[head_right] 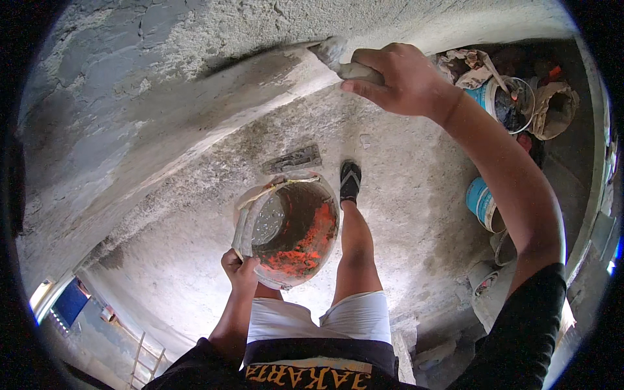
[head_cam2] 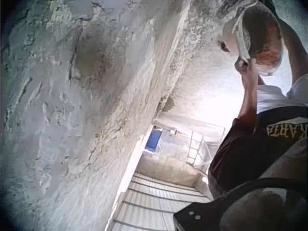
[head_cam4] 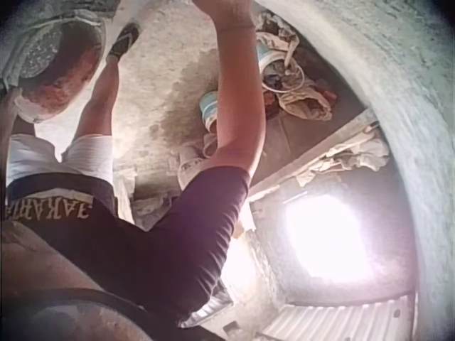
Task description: The person scoops mortar from a bucket using a trowel and spreads it onto the wall.
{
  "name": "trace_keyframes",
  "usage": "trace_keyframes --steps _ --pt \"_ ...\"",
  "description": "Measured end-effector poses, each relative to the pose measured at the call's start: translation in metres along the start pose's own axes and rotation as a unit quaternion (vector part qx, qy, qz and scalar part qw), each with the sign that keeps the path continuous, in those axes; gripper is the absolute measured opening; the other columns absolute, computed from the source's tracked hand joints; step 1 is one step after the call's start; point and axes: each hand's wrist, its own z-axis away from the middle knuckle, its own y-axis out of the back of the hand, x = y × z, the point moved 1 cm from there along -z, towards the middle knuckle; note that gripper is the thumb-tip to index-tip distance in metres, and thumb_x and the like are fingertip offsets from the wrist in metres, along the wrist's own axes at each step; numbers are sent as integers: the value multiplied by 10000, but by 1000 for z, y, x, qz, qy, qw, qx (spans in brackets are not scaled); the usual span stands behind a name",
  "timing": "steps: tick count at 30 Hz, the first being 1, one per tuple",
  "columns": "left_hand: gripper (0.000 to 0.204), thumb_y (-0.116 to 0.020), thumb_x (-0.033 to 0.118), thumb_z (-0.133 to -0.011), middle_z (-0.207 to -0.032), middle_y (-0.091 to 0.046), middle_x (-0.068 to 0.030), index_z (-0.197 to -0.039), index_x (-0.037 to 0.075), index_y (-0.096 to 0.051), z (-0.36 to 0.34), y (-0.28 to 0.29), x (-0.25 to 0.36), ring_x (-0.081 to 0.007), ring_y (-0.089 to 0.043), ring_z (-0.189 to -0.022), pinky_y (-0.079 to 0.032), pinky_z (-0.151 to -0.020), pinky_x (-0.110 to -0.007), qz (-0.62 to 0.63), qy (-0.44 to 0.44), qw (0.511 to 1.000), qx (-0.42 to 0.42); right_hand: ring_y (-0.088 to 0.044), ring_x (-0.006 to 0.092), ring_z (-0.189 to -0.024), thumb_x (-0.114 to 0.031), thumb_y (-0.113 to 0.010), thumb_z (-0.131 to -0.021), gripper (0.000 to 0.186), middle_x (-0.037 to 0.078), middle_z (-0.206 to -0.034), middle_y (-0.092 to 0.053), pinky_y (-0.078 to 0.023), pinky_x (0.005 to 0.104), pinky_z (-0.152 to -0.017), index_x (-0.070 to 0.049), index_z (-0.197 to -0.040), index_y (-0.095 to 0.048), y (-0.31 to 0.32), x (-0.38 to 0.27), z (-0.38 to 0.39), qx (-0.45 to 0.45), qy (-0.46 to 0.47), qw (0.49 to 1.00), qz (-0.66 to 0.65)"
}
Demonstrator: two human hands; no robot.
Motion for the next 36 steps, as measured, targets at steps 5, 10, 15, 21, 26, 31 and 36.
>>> trace_keyframes --steps 5,10,15,21,26,31,36 --pt "32 -555 -44 -685 -659 -596 -9 -688 -26 -581 3 -4 -3 -64 -519 -606 -401 -550 -233 0 26 1000 12 -624 337 -564 -454 -594 -885 417 141 -590 -589 -497 412 -568 -37 -865 -602 -29 2 16 -31 -11 996 -82" --pt "53 -575 26 -624 -657 -606 -11 -666 -6 -580 1 -7 -7 -89 -537 -586 -424 -555 -250 9 35 999 2 -654 343 -785 -477 -569 -888 399 159 -762 -648 -505 473 -723 -84 -919 -632 -60 25 -2 -99 -88 989 64" --pt "21 -573 -24 -670 -641 -593 0 -653 -12 -572 -2 -6 -9 -62 -506 -577 -392 -535 -233 31 -9 999 21 -651 336 -677 -437 -598 -881 362 143 -645 -617 -508 456 -643 -79 -922 -625 -43 14 -6 -10 -52 998 28" --pt "58 -572 -11 -632 -700 -624 -11 -683 5 -593 0 -4 -7 -86 -546 -617 -431 -587 -246 54 16 998 39 -554 366 -517 -411 -623 -873 427 180 -545 -511 -412 411 -515 4 -795 -554 -44 -7 24 100 -8 975 -197" --pt "24 -573 -23 -645 -650 -597 1 -640 -1 -565 -2 -2 -6 -70 -515 -588 -397 -548 -240 39 -1 999 26 -626 379 -657 -414 -625 -863 389 196 -657 -599 -478 450 -592 -27 -897 -607 -73 6 17 -12 -28 998 -56" --pt "70 -556 -43 -647 -605 -573 14 -592 -7 -532 -2 0 -8 -53 -484 -557 -365 -509 -233 47 -18 998 33 -642 388 -773 -426 -605 -872 376 187 -800 -655 -513 468 -708 -69 -991 -611 -100 26 1 -55 -94 994 0" --pt "56 -549 -37 -648 -609 -574 14 -601 -7 -542 -1 0 -2 -52 -487 -556 -367 -508 -232 55 -14 997 55 -633 375 -686 -363 -619 -875 310 163 -748 -642 -502 455 -637 -59 -930 -595 -99 46 0 2 -87 993 80"
